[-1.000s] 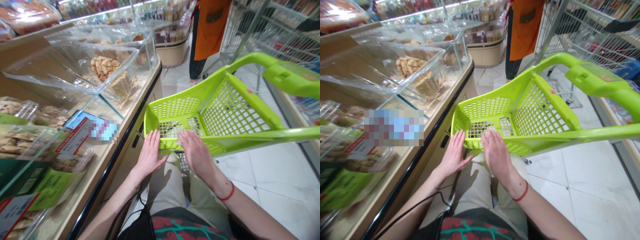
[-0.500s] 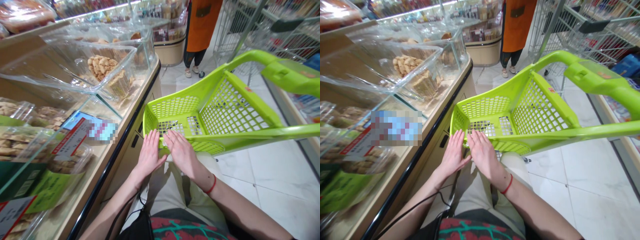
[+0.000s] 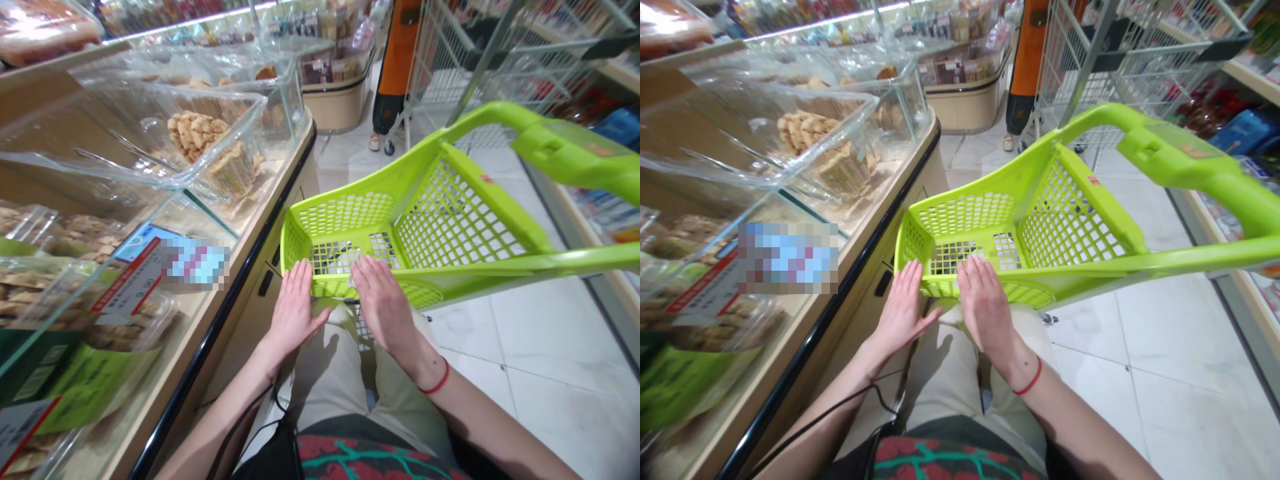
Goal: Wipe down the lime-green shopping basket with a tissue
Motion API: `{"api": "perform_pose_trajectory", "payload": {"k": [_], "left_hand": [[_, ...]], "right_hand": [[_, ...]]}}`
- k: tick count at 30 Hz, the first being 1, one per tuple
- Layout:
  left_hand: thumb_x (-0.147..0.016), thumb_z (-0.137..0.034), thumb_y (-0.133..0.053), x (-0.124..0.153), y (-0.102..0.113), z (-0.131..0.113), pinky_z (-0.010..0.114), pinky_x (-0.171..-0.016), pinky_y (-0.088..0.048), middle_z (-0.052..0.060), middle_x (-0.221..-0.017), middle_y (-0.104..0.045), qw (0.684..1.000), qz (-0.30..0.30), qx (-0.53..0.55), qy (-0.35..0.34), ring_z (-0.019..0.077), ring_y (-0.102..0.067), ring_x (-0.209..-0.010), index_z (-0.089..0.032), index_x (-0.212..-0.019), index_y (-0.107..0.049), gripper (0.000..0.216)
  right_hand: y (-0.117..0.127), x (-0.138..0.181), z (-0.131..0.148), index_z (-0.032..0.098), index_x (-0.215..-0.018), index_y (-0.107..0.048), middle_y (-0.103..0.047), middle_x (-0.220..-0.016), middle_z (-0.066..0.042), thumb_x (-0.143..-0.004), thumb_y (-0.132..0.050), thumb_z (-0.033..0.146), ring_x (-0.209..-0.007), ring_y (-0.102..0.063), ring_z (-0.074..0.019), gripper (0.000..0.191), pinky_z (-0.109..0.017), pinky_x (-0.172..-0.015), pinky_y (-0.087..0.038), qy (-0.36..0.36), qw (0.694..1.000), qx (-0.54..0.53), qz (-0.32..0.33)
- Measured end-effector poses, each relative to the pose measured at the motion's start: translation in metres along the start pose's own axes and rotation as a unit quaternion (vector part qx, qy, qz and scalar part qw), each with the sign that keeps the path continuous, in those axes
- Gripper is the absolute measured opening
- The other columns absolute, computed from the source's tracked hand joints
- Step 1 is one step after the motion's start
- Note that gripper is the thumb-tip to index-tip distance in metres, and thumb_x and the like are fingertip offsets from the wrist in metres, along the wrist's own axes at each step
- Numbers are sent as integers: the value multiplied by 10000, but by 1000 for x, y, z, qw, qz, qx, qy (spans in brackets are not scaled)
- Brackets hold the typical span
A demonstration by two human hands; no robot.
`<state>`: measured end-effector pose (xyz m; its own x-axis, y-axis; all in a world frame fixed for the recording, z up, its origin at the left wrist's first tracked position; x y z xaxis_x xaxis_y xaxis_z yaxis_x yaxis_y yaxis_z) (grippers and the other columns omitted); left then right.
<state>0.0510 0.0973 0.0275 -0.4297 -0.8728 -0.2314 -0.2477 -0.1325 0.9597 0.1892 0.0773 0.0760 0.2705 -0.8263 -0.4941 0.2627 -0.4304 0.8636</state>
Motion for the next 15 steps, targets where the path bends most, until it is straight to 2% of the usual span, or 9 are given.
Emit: {"api": "perform_pose_trajectory", "payload": {"k": [4,10,13,15], "left_hand": [[-847,-510,-639,0,1,0,569,-1236,-254,240,-1627,-269,1000,-8,-7,0,354,-228,-1535,-99,-1580,-66,1017],[-848,-496,-632,0,2,2,557,-1242,-246,244,-1624,-276,1000,-11,-23,4,354,-231,-1534,-85,-1579,-64,1013],[-846,-487,-625,-4,3,-4,563,-1247,-225,247,-1630,-258,1000,-8,-21,5,353,-216,-1538,-73,-1581,-47,1023],[-840,-472,-629,-10,2,-17,548,-1257,-202,234,-1641,-240,1000,4,-18,-13,342,-199,-1545,-72,-1582,-58,1019]], "right_hand": [[8,3,-13,71,-1346,-590,-609,-1403,-198,-941,-390,38,-1348,-542,-265,453,-471,-1160,-418,7,1000,-9,14],[37,21,-65,74,-1298,-613,-603,-1399,-223,-865,-449,-8,-1364,-523,-302,469,-545,-1167,-392,-41,996,78,19],[36,24,-64,40,-1280,-615,-610,-1381,-241,-864,-436,-22,-1343,-547,-297,457,-503,-1148,-427,-34,996,86,-6],[30,22,-55,37,-1283,-611,-614,-1378,-237,-865,-420,-28,-1331,-560,-288,464,-487,-1142,-437,-27,996,77,-25]]}}
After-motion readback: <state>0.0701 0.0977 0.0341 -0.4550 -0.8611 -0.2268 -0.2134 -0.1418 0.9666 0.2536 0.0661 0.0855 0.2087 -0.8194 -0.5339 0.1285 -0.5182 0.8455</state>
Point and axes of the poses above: each hand's wrist, its own x-axis away from the middle knuckle, its own y-axis out of the back of the hand, z = x × y, the point moved 10 cm from there along -x, towards the middle knuckle
